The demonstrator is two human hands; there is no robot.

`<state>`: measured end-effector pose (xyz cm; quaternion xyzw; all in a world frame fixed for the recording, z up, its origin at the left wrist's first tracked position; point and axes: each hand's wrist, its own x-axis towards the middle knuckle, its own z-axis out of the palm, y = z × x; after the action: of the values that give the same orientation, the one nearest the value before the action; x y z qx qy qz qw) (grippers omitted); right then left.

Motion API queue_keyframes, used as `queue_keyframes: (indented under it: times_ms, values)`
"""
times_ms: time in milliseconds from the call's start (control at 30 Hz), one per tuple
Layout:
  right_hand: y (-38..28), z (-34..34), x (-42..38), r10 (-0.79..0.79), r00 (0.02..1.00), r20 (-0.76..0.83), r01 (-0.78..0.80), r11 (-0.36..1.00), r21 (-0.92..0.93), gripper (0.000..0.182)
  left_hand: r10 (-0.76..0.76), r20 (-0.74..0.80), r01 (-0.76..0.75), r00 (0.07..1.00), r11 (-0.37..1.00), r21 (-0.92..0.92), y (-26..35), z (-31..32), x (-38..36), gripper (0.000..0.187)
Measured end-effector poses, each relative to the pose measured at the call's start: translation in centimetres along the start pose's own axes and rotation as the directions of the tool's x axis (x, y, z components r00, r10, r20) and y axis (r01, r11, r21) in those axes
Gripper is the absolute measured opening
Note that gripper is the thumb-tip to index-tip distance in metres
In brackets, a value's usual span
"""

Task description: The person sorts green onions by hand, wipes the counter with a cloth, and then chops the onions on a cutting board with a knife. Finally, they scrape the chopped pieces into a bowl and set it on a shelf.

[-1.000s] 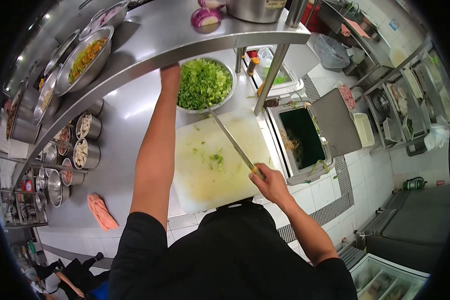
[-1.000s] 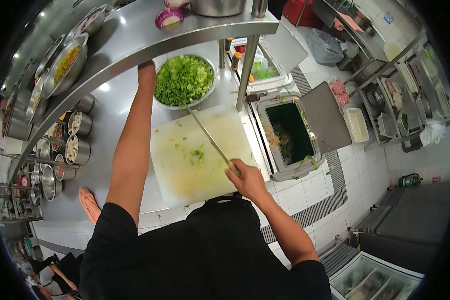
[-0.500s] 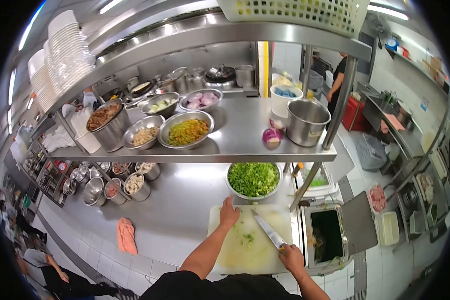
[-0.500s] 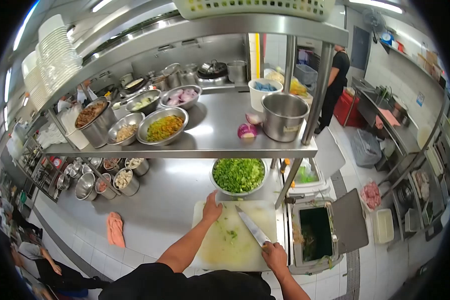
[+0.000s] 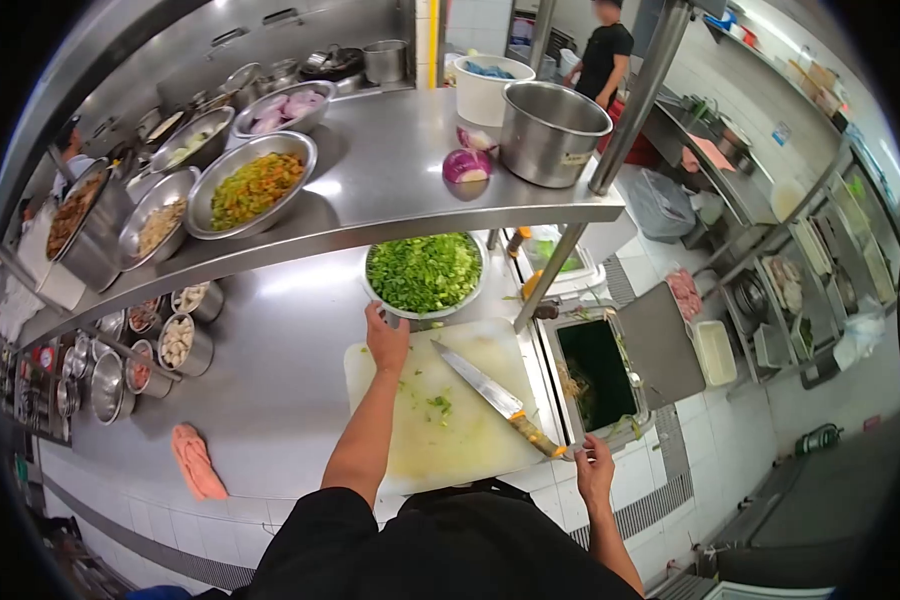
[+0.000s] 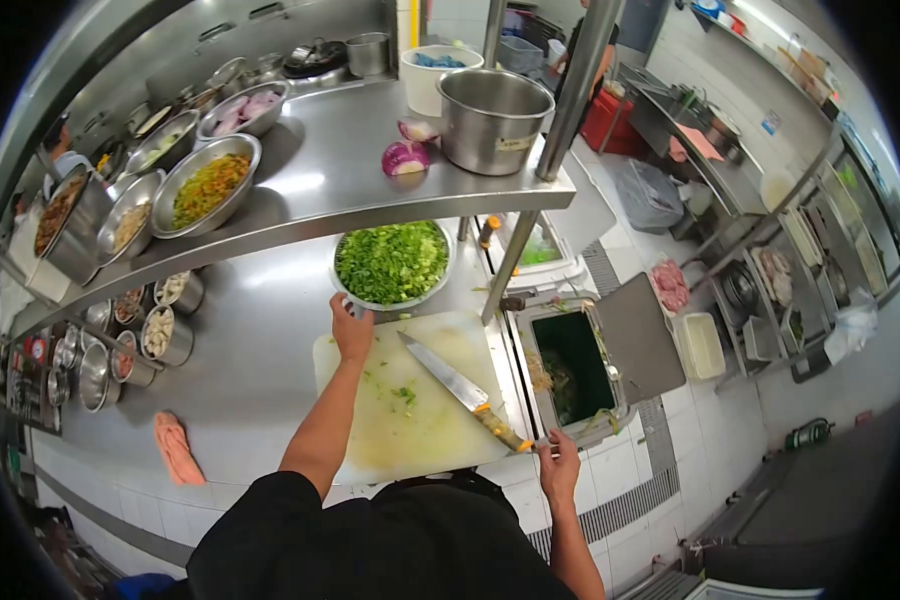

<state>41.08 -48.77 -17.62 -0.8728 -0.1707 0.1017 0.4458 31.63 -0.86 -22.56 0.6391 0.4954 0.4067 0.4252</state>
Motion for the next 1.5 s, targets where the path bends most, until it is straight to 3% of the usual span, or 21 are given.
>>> queue_keyframes:
  times_ms: [67,233,267,300,467,633,800,867,1000,1067,1133,1200,1267,1333,1400,1500]
  values:
    - [0.6,-1.1,-1.6,0.036,0.998,-0.044,-0.037,0.999,-0.005,0.038,0.266,0.165,-0.298,0.950,0.929,0.218,0.4,-0.4,0.7,0.060]
    - [-0.2,-1.9,-3.9,0.110,0.991,-0.077,-0.113,0.993,-0.035,0.036,0.281,0.179,-0.302,0.943,0.947,0.107,0.4,-0.1,1.8,0.050]
    - [-0.4,-2.0,-4.0,0.113,0.992,-0.062,-0.115,0.993,-0.038,0.037,0.234,0.156,-0.246,0.960,0.967,0.061,0.7,-0.1,1.7,0.049]
    - [-1.1,-2.1,-4.2,0.112,0.991,-0.077,-0.115,0.992,-0.046,0.037,0.182,0.137,-0.186,0.974,0.983,0.013,1.1,-0.1,1.4,0.047]
    - [-2.9,-2.2,-5.1,0.053,0.998,-0.023,-0.056,0.992,-0.117,0.034,0.207,0.083,-0.199,0.975,0.976,-0.093,0.9,-2.9,-1.3,0.047]
    - [-5.0,-0.2,-3.5,-0.034,0.997,0.066,0.041,0.994,-0.106,0.033,0.237,0.010,-0.237,0.971,0.971,-0.020,2.0,-10.0,-5.4,0.045]
    - [-5.7,4.6,0.3,-0.174,0.949,0.261,0.171,0.985,0.034,0.031,0.220,-0.025,-0.221,0.975,0.970,-0.097,3.4,-20.0,-10.6,0.044]
    - [-7.5,6.9,1.8,-0.254,0.912,0.321,0.239,0.967,0.086,0.032,0.245,-0.117,-0.249,0.962,0.968,-0.021,5.3,-24.4,-13.4,0.044]
    - [-10.7,10.6,4.6,-0.383,0.804,0.455,0.343,0.924,0.171,0.032,0.288,-0.294,-0.330,0.911,0.938,-0.103,11.7,-32.2,-19.0,0.044]
    - [-12.2,12.5,5.9,-0.462,0.743,0.485,0.391,0.887,0.247,0.031,0.203,-0.359,-0.226,0.911,0.974,-0.022,13.7,-36.3,-22.0,0.044]
    - [-12.8,14.2,6.5,-0.530,0.698,0.481,0.446,0.848,0.287,0.032,0.328,-0.458,-0.293,0.826,0.945,0.149,15.8,-40.2,-24.1,0.043]
    - [-13.2,15.6,6.9,-0.543,0.649,0.533,0.422,0.840,0.342,0.032,0.283,-0.556,-0.282,0.782,0.955,0.090,21.0,-43.0,-26.2,0.042]
    - [-13.3,16.7,7.2,-0.583,0.608,0.539,0.414,0.812,0.411,0.032,0.299,-0.613,-0.266,0.731,0.953,0.147,25.7,-45.7,-28.1,0.036]
    - [-13.9,16.7,6.7,-0.572,0.596,0.564,0.373,0.819,0.437,0.032,0.262,-0.703,-0.321,0.661,0.946,0.050,30.3,-47.6,-28.9,0.029]
    - [-14.0,16.4,6.5,-0.567,0.582,0.582,0.351,0.822,0.450,0.032,0.491,-0.672,-0.435,0.554,0.859,0.270,32.9,-51.3,-28.5,0.021]
    - [-13.0,15.7,6.6,-0.568,0.576,0.589,0.351,0.822,0.449,0.032,0.448,-0.622,-0.520,0.642,0.851,0.077,39.7,-55.0,-27.5,0.024]
